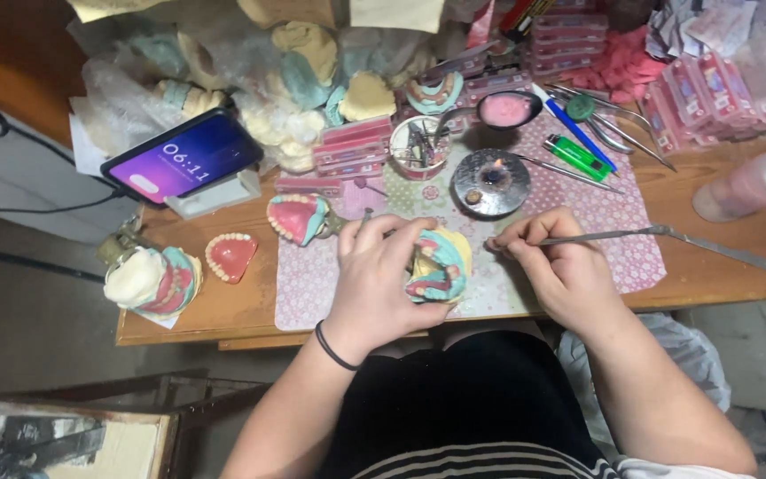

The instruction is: The person is using a small metal tool to detail and refine the wax on a dental model, shaping the areas around the teeth.

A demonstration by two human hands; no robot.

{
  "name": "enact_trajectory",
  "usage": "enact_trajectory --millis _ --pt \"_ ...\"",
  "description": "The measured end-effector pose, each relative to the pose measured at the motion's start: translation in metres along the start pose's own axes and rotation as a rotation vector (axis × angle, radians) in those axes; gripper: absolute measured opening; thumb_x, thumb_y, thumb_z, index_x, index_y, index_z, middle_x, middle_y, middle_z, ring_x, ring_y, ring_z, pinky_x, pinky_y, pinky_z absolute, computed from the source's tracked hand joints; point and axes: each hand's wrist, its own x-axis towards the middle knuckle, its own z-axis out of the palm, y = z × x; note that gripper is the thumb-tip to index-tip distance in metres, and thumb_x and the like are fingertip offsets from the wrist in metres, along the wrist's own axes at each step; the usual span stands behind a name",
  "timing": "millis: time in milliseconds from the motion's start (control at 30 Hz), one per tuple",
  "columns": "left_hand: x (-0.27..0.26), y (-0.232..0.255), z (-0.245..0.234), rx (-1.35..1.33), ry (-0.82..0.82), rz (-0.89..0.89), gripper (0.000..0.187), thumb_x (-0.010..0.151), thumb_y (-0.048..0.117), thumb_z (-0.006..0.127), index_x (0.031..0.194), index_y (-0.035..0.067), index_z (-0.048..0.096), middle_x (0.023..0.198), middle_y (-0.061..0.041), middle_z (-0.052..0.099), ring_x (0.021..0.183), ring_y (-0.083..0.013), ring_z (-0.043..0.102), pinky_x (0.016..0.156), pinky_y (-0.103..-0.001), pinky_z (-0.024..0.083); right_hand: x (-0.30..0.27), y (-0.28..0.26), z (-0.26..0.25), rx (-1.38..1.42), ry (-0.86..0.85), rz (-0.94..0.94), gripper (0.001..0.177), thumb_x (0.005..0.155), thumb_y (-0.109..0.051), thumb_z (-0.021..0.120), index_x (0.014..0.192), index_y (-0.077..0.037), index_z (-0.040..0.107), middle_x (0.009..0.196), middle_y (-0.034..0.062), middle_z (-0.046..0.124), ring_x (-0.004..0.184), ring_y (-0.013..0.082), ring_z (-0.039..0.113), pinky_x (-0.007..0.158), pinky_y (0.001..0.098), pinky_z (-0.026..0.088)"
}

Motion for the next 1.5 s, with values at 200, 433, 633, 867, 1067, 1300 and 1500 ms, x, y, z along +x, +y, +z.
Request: enact_trajectory --millis 200,433,633,867,1067,1300,1500 --pt "-0.004 -0.018 -0.001 -0.237 0.193 -0.007 0.097 0.054 0.049 0.095 0.135 0.008 0.060 0.123 -0.008 0.074 0.121 -0.0282 0.056 0.112 -0.047 0.030 -0.005 0.012 -0.013 -0.176 0.129 -0.040 0.023 0.084 -0.012 0.091 0.080 -0.009 0.069 0.089 0.0094 0.077 0.088 0.0283 0.074 0.082 0.0360 0.054" --pt "-0.003 -0.031 -0.003 -1.105 0.285 -0.139 0.114 0.056 0.030 0.099 0.150 -0.002 0.043 0.136 -0.028 0.065 0.127 -0.0272 0.063 0.112 -0.039 0.049 -0.041 0.017 0.004 -0.213 -0.010 -0.381 0.053 0.103 -0.042 0.042 0.115 -0.008 0.080 0.079 0.0073 0.069 0.067 0.0260 0.065 0.068 0.0343 0.056" --pt "-0.002 -0.026 -0.003 -1.162 0.324 -0.126 0.111 0.055 0.029 0.097 0.149 0.000 0.045 0.134 -0.030 0.066 0.125 -0.0265 0.064 0.110 -0.037 0.051 -0.023 -0.018 0.030 -0.298 -0.157 -0.517 0.051 0.101 -0.051 0.049 0.108 -0.007 0.074 0.089 0.0112 0.065 0.080 0.0308 0.065 0.070 0.0404 0.058" --pt "-0.008 -0.035 -0.004 -1.095 0.263 -0.096 0.109 0.055 0.027 0.098 0.147 -0.001 0.047 0.133 -0.029 0.068 0.124 -0.0265 0.063 0.109 -0.038 0.052 0.015 -0.030 0.055 -0.646 -0.367 -0.348 0.059 0.091 -0.057 0.071 0.100 -0.001 0.053 0.136 0.0434 0.057 0.132 0.0567 0.055 0.103 0.0645 0.048" --pt "-0.013 -0.041 -0.004 -1.089 0.234 -0.091 0.106 0.055 0.024 0.098 0.145 -0.002 0.048 0.133 -0.029 0.068 0.125 -0.0274 0.064 0.109 -0.038 0.052 0.010 -0.014 0.068 -0.763 -0.310 -0.295 0.075 0.087 -0.073 0.065 0.105 -0.002 0.051 0.136 0.0402 0.058 0.133 0.0530 0.057 0.111 0.0590 0.043" --pt "-0.015 -0.047 -0.003 -1.097 0.225 -0.095 0.105 0.056 0.023 0.097 0.145 -0.002 0.049 0.133 -0.029 0.068 0.125 -0.0275 0.063 0.105 -0.038 0.055 -0.015 -0.022 0.045 -0.799 -0.243 -0.350 0.065 0.091 -0.066 0.063 0.102 -0.003 0.055 0.130 0.0299 0.065 0.127 0.0460 0.062 0.106 0.0507 0.051" --pt "-0.010 -0.030 -0.008 -1.123 0.229 -0.078 0.107 0.057 0.026 0.098 0.148 0.000 0.046 0.135 -0.026 0.068 0.125 -0.0255 0.064 0.106 -0.038 0.055 -0.032 -0.031 0.081 -0.671 -0.279 -0.501 0.050 0.104 -0.048 0.051 0.125 -0.003 0.060 0.132 0.0310 0.061 0.136 0.0493 0.052 0.110 0.0626 0.038"
